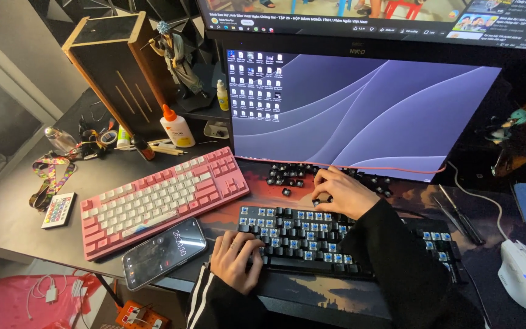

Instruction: Installing individual keycaps onto the switches of a mechanical keyboard base.

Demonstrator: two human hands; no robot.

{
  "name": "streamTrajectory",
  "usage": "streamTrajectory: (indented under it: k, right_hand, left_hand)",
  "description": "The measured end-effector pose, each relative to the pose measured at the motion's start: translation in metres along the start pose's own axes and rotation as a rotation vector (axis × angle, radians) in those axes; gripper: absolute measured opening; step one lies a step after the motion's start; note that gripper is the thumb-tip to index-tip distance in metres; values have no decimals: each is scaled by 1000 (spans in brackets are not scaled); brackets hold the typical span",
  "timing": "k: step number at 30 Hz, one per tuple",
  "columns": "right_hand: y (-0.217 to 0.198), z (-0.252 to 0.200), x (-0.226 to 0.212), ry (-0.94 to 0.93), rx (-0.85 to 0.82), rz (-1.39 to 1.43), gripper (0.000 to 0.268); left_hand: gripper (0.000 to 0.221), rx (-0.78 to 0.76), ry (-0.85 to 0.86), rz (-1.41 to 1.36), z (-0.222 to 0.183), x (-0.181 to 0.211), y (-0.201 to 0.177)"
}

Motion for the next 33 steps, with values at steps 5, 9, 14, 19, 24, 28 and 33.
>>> streamTrajectory:
  k: [5,9,14,19,24,28,33]
  right_hand:
    - [-38,-26,-15,-120,115,454,28]
    - [-53,-45,-20,-292,113,1007,55]
    - [-60,-58,-43,-604,56,1063,31]
    - [-58,-59,-37,-605,47,1051,31]
    - [-60,-60,-41,-620,42,1061,25]
    - [-50,-53,-39,-448,27,1000,33]
    - [-52,-67,-56,-121,65,575,16]
  left_hand:
    - [8,11,5,0,0,1,-2]
    - [9,15,20,7,0,1,-2]
    - [9,21,7,4,-2,-1,1]
    - [8,30,12,3,-1,1,-3]
    - [9,6,11,8,-1,0,0]
    - [8,11,13,6,1,1,-3]
    - [10,15,12,11,0,0,-2]
Point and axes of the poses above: each hand's wrist, its own z-axis towards the middle knuckle, its own y-axis out of the palm, x = y × z, the point moved 10 cm from there along z, towards the middle knuckle, and after that the axes turned 15 degrees about -x, right-handed, at the moved point
